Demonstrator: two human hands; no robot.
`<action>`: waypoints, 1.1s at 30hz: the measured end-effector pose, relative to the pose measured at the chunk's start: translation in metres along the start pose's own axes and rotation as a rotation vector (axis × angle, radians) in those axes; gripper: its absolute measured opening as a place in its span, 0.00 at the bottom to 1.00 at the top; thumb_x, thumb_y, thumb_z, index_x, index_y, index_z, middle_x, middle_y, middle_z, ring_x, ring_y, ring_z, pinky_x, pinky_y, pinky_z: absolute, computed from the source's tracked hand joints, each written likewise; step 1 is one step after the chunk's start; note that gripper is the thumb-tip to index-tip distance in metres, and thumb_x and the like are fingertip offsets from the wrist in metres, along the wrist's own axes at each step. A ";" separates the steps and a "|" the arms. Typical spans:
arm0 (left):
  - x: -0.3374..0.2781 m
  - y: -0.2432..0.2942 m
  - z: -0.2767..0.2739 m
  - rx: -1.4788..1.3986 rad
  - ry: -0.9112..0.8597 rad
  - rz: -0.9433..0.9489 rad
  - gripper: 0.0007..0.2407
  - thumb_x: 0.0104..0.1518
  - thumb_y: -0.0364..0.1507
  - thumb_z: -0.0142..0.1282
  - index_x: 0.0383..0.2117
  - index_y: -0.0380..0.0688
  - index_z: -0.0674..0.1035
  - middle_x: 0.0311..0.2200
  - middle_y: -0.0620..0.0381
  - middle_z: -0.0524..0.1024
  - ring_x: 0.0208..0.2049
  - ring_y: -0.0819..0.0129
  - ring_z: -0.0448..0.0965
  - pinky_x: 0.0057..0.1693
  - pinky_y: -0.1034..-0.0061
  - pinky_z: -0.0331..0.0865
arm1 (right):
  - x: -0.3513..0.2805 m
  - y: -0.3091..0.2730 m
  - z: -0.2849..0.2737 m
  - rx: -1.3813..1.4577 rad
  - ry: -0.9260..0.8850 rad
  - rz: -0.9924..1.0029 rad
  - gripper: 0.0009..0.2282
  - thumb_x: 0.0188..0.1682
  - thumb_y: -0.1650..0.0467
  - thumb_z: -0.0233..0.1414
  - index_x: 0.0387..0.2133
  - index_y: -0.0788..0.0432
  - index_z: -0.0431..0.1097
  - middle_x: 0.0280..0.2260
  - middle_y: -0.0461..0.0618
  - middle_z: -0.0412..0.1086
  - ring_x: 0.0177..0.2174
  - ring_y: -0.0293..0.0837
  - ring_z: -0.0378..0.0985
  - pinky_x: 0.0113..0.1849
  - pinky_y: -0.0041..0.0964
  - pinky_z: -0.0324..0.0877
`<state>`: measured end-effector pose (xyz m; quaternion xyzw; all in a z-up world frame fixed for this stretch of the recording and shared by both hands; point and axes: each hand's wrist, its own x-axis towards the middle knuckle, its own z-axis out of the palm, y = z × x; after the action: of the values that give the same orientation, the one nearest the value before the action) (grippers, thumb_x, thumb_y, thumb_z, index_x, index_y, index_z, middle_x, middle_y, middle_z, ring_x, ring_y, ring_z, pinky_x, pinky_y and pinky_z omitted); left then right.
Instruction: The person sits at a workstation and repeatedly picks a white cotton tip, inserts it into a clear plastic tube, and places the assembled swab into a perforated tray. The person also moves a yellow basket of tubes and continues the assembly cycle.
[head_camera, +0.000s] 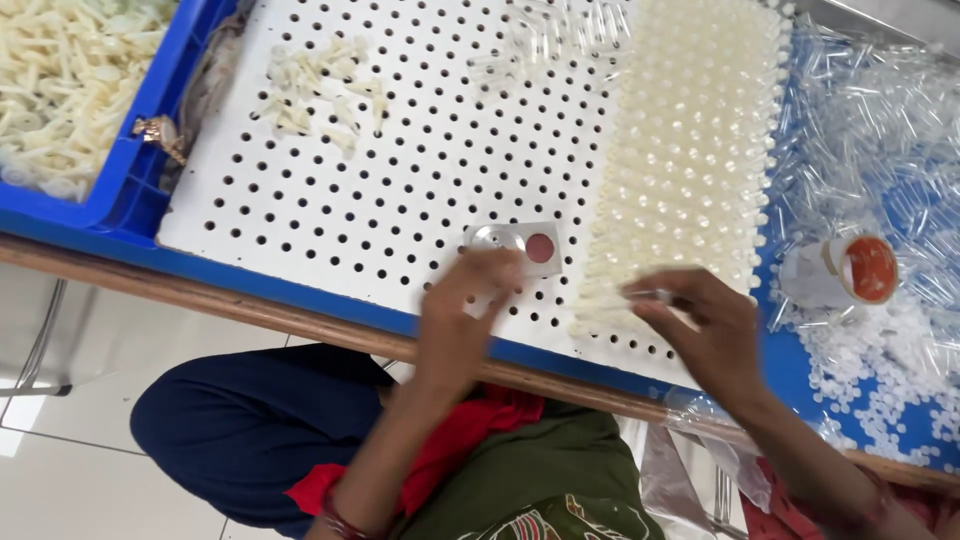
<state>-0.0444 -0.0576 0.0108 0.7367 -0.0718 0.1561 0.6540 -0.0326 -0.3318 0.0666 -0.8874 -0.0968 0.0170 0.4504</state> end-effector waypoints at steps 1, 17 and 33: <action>0.013 -0.010 -0.014 -0.002 -0.005 0.000 0.08 0.56 0.19 0.62 0.41 0.37 0.81 0.47 0.49 0.82 0.48 0.62 0.83 0.53 0.73 0.75 | -0.008 -0.006 -0.011 -0.001 0.004 0.004 0.08 0.49 0.71 0.59 0.41 0.58 0.74 0.42 0.47 0.79 0.42 0.36 0.83 0.42 0.27 0.80; 0.116 -0.123 -0.058 1.115 0.062 0.078 0.20 0.69 0.32 0.51 0.65 0.37 0.69 0.65 0.39 0.61 0.65 0.44 0.59 0.68 0.45 0.52 | 0.057 -0.023 0.018 -0.682 -0.241 -0.480 0.16 0.40 0.58 0.61 0.38 0.52 0.78 0.35 0.47 0.78 0.40 0.49 0.77 0.42 0.45 0.68; 0.083 -0.081 -0.061 0.812 0.105 -0.093 0.25 0.56 0.11 0.45 0.63 0.38 0.72 0.62 0.36 0.67 0.57 0.45 0.72 0.54 0.62 0.73 | 0.182 0.006 0.064 -0.159 -0.215 -0.081 0.09 0.52 0.69 0.57 0.43 0.59 0.71 0.37 0.49 0.77 0.35 0.37 0.80 0.38 0.32 0.76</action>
<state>0.0510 0.0217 -0.0326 0.9284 0.0624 0.1795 0.3192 0.1396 -0.2507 0.0340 -0.9087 -0.1812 0.0863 0.3661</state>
